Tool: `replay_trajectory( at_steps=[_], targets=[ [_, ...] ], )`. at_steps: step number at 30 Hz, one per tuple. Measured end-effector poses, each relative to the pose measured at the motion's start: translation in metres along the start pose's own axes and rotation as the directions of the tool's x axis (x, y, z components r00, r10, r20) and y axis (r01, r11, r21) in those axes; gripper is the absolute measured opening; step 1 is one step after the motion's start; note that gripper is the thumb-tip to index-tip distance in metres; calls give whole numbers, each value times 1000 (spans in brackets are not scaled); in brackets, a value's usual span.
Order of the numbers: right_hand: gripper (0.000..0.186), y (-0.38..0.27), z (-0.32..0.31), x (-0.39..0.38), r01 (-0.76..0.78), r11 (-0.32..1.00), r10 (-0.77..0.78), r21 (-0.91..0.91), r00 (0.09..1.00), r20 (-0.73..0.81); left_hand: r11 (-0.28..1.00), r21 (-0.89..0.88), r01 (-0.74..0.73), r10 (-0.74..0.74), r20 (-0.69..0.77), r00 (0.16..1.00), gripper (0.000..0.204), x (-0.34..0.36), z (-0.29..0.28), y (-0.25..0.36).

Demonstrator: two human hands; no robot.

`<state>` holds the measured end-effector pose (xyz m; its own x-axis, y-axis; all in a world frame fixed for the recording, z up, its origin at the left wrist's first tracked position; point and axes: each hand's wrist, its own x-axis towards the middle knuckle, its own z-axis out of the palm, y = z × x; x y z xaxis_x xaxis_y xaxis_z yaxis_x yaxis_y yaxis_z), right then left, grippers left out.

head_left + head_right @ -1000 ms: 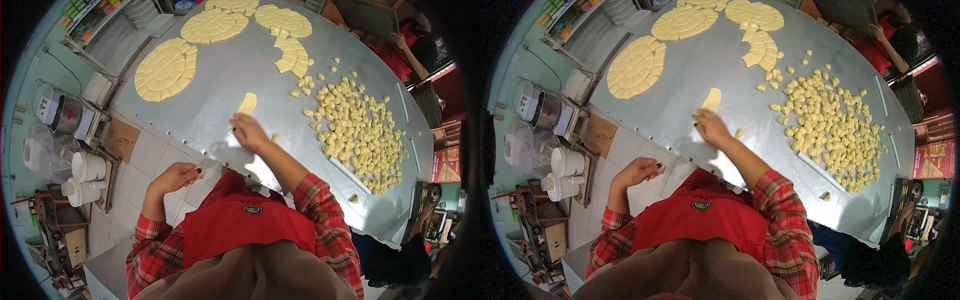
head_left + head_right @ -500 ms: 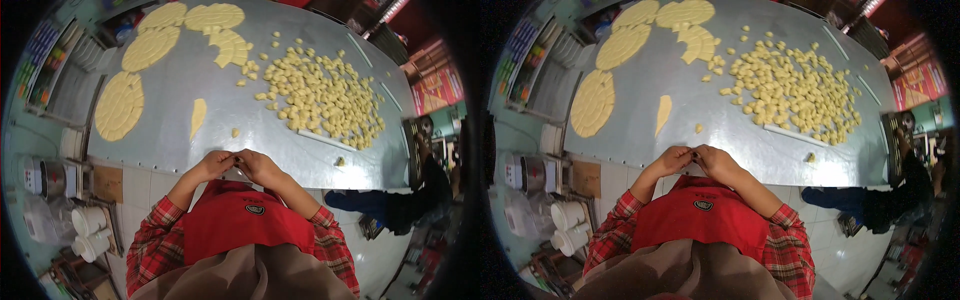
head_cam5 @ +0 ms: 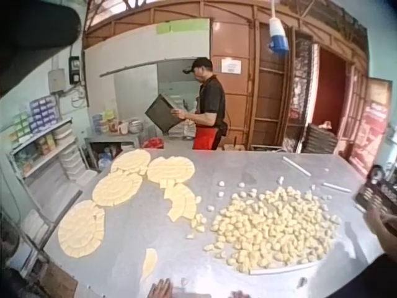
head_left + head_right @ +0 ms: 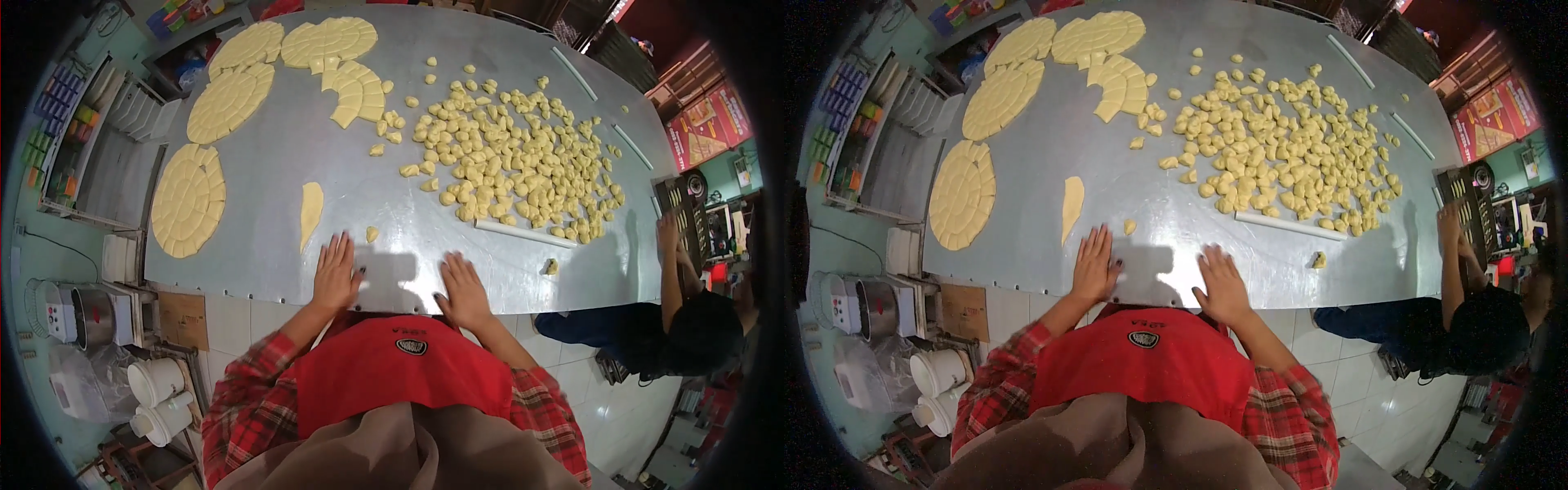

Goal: Shaping small pieces of dough into uniform round balls on a large metal production table.

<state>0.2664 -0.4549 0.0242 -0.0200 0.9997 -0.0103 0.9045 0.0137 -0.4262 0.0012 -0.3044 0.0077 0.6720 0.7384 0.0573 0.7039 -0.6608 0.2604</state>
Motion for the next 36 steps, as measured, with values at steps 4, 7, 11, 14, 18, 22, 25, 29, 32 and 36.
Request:
replay_trajectory(
  at_steps=[4, 7, 11, 14, 18, 22, 25, 29, 32, 36],
  targets=[
    [47, 15, -5, 62, 135, 985, -148, -104, 981, -129, 964, -242, -111, 57, -218, 974, 52, 62, -6, -11],
    [48, 35, -9, 49, 43, 990, -67, -133, 981, -183, 987, -159, -36, 7, -178, 984, 48, 39, -4, -22],
    [52, 13, 3, 4, 85, 989, -84, -122, 996, 8, 998, -55, -31, 31, -7, 1000, 48, -14, 4, 5],
    [56, -3, 4, 43, 220, 973, -223, -71, 974, -43, 968, -212, -131, 102, -141, 985, 51, 22, 2, 10],
    [48, 21, -2, 62, 92, 990, -119, -111, 957, -266, 985, -172, -23, -33, -314, 949, 33, 43, -17, -2],
    [41, 32, 14, 7, 46, 996, -43, 78, 998, -48, 881, -469, 59, -177, -212, 961, 19, -5, 9, -22],
    [36, -21, 5, 10, -190, 573, 333, 797, 943, -14, 366, -903, 226, -345, 94, 934, 16, -1, 11, 25],
    [28, -22, -2, 39, 143, 804, -1, 577, 971, -241, -170, -914, 369, -11, 376, 926, 20, 29, -8, 82],
    [21, 35, -59, 31, -445, 883, 464, 147, 875, -141, 684, -714, 151, -209, 7, 978, 23, 36, -45, 30],
    [39, 154, -145, -32, -538, 826, 331, -169, 705, -628, 797, -360, 485, -539, -61, 840, 24, 52, -56, -42]
  ],
)
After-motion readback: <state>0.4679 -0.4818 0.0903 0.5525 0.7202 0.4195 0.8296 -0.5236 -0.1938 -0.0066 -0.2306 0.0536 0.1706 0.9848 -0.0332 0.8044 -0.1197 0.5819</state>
